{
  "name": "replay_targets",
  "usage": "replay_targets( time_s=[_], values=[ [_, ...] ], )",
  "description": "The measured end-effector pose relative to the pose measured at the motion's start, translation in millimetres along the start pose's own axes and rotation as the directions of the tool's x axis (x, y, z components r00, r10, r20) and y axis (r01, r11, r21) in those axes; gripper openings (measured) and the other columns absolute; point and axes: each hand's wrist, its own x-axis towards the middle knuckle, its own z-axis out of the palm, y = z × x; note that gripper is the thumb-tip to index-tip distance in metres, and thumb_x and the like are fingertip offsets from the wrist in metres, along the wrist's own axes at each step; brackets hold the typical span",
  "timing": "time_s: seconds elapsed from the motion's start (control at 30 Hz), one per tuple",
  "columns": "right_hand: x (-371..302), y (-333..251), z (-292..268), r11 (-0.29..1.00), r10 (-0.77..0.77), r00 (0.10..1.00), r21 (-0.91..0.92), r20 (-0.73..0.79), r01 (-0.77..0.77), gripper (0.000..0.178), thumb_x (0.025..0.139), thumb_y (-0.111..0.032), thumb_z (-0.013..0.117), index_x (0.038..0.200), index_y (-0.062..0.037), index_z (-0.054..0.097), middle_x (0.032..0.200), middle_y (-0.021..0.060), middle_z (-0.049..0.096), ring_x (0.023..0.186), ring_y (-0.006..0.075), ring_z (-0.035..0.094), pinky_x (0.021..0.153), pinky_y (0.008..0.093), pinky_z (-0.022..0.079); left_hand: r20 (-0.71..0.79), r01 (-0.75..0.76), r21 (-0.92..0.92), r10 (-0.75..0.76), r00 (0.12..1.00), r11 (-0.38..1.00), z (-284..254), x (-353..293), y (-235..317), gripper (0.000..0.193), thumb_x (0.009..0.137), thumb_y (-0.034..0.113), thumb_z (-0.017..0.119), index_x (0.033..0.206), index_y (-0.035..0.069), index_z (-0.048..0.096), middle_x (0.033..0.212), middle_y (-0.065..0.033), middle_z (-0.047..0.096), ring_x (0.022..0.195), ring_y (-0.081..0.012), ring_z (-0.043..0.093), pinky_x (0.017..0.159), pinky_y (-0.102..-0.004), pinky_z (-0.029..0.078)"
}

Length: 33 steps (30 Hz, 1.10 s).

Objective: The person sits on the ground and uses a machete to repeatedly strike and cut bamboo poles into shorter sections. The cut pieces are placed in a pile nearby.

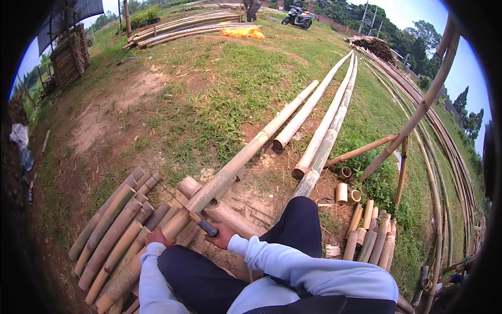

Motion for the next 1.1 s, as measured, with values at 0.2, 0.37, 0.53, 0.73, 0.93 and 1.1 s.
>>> replay_targets(
  time_s=[0.2,0.37,0.53,0.73,0.93,1.1],
  values=[
    [4,-15,-4,0.998,-0.049,0.999,-0.031,-0.006,0.048,0.030,0.089,-0.028,0.079,0.088,-0.0025,0.062,0.066,0.0021,0.051,0.063,0.0137,0.045,0.061,0.0355,0.042,0.064,0.061,0.021,-0.063,0.996,0.998,-1,11,-19,0.083,0.065,0.056,0.081,0.128,0.007,0.059,0.123,-0.0210,0.069,0.118,-0.0391,0.065,0.103,-0.0501,0.050],
    [-23,22,-2,0.990,-0.055,0.997,0.126,-0.052,0.061,0.025,0.091,-0.021,0.078,0.088,-0.0014,0.063,0.070,-0.0015,0.055,0.067,0.0081,0.046,0.061,0.0313,0.043,0.038,-0.011,0.026,0.010,0.999,1.000,-8,7,8,0.073,0.071,0.052,0.079,0.125,0.007,0.060,0.112,-0.0212,0.072,0.108,-0.0400,0.069,0.099,-0.0510,0.051],
    [-127,-40,-56,0.973,0.216,0.976,0.079,0.032,-0.218,0.016,0.089,-0.012,0.076,0.096,0.0001,0.067,0.071,0.0042,0.062,0.069,0.0093,0.055,0.066,0.0310,0.049,0.049,0.001,0.028,-0.003,0.999,1.000,-2,4,-8,0.078,0.071,0.053,0.078,0.130,0.006,0.058,0.113,-0.0212,0.072,0.108,-0.0402,0.068,0.098,-0.0507,0.051],
    [-176,-78,-93,0.972,0.232,0.971,0.028,0.051,-0.234,0.026,0.089,-0.007,0.074,0.113,0.0011,0.070,0.086,0.0061,0.072,0.081,0.0089,0.064,0.076,0.0292,0.053,0.026,0.013,0.041,-0.014,1.000,0.999,-2,-4,-6,0.070,0.071,0.052,0.079,0.120,0.005,0.062,0.102,-0.0213,0.074,0.099,-0.0399,0.071,0.092,-0.0498,0.055],
    [4,-34,-16,0.989,0.147,0.989,-0.021,-0.012,-0.147,0.024,0.088,-0.017,0.081,0.086,0.0007,0.066,0.069,0.0001,0.060,0.066,0.0096,0.055,0.062,0.0279,0.046,0.013,-0.043,0.018,0.043,0.999,0.999,-7,4,-1,0.073,0.073,0.052,0.078,0.126,0.006,0.060,0.104,-0.0221,0.074,0.101,-0.0403,0.070,0.092,-0.0517,0.054],
    [-105,-60,-56,0.971,0.230,0.973,0.061,0.019,-0.231,0.019,0.089,-0.009,0.076,0.102,0.0025,0.068,0.082,0.0027,0.067,0.079,0.0081,0.059,0.073,0.0286,0.050,0.017,-0.010,0.005,0.010,1.000,1.000,-2,10,-6,0.073,0.071,0.050,0.078,0.127,0.006,0.061,0.111,-0.0218,0.072,0.106,-0.0414,0.068,0.094,-0.0525,0.052]
  ],
)
